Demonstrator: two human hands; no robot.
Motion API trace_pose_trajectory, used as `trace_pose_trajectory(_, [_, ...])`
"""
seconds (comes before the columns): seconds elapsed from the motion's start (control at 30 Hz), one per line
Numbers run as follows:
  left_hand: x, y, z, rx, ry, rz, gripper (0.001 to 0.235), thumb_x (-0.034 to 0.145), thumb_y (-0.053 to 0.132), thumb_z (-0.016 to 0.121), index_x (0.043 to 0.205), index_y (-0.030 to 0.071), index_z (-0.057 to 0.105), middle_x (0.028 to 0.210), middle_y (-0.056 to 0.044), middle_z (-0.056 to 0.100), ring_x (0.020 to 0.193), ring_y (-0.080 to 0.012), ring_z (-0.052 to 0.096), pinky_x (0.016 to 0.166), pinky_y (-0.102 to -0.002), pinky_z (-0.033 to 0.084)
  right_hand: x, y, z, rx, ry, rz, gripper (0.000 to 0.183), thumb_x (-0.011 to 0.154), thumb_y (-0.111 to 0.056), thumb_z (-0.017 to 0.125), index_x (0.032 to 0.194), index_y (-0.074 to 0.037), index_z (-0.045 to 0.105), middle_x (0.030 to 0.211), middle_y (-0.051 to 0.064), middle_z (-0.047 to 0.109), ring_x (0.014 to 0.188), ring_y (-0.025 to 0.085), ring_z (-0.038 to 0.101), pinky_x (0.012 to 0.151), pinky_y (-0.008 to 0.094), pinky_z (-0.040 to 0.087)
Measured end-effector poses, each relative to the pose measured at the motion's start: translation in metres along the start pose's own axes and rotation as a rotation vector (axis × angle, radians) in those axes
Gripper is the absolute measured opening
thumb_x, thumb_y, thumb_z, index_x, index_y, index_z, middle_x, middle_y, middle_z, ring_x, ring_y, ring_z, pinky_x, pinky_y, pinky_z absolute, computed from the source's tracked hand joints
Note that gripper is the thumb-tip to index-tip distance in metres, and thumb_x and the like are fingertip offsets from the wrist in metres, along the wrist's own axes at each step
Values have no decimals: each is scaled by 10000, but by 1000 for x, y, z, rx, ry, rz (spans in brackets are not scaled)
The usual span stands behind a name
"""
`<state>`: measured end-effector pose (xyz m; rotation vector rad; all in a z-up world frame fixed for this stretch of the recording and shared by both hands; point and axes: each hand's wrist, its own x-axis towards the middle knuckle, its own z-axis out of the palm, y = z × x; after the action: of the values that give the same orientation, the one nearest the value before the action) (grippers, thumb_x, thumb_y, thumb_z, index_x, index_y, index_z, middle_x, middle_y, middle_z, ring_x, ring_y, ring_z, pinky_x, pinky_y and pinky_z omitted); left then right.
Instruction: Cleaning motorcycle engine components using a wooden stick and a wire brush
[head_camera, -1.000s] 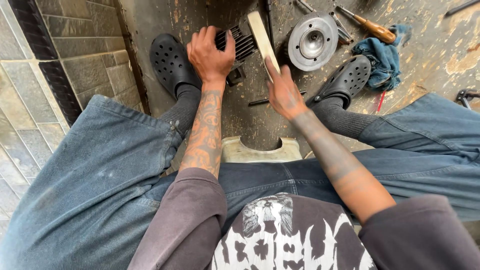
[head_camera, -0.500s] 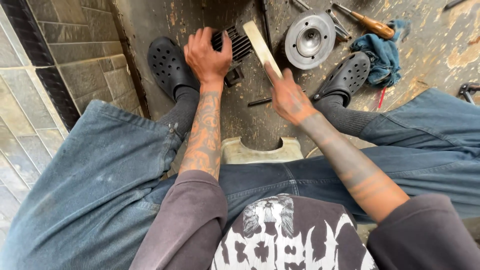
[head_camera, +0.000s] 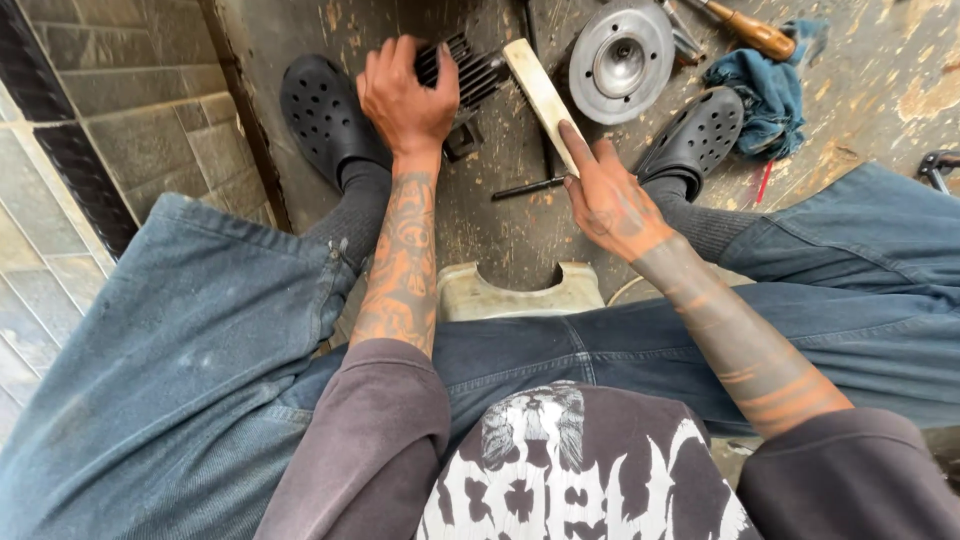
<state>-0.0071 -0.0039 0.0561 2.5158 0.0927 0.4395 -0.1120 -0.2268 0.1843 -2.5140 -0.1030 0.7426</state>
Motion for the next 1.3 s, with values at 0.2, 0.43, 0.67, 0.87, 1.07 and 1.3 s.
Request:
trace_pose_trajectory(0.2, [0, -4, 5, 10, -6, -1, 161, 816, 293, 694, 822, 132, 698, 749, -23, 682, 642, -179, 570, 664, -343, 461, 88, 28, 49, -28, 9, -146, 561, 1091, -68, 477, 1603, 1, 258, 950, 177, 450, 613, 235, 497, 520, 367, 537])
trace_pose_trajectory(0.43, [4, 1, 1, 14, -22, -11, 202, 825, 310, 682, 822, 109, 694, 775, -47, 676, 683, -233, 579, 686, -367, 463, 64, 34, 57, -113, 224, -339, 588, 1032, 31, 550, 1581, 50, 340, 927, 145, 463, 579, 176, 450, 425, 307, 425])
trace_pose_trajectory(0.67, [4, -4, 7, 18, -10, 28, 171, 822, 289, 699, 824, 118, 695, 760, -34, 684, 656, -199, 586, 683, -358, 475, 77, 14, 48, -22, 85, -106, 553, 1074, -69, 476, 1592, -4, 296, 946, 158, 470, 536, 163, 428, 409, 312, 450])
trace_pose_trajectory(0.87, [2, -5, 4, 31, -23, 2, 182, 825, 307, 686, 826, 126, 702, 754, -32, 692, 648, -193, 593, 692, -364, 485, 88, 8, 46, -3, 34, -153, 644, 1040, -34, 539, 1600, 25, 227, 973, 205, 492, 570, 231, 522, 518, 367, 529])
trace_pose_trajectory(1.07, [-1, -4, 8, 41, -10, 0, 183, 822, 304, 693, 823, 122, 707, 735, -31, 691, 624, -181, 579, 697, -354, 485, 17, 7, 31, -681, 168, -351, 549, 980, -51, 601, 1495, 26, 430, 999, 146, 567, 614, 138, 458, 485, 213, 439])
trace_pose_trajectory(1.3, [0, -3, 5, 64, 2, 16, 206, 829, 307, 694, 818, 102, 694, 759, -49, 694, 655, -210, 595, 721, -376, 490, 125, 9, 53, -39, 28, -89, 627, 1048, -22, 523, 1619, -48, 264, 940, 156, 507, 578, 177, 490, 532, 308, 516])
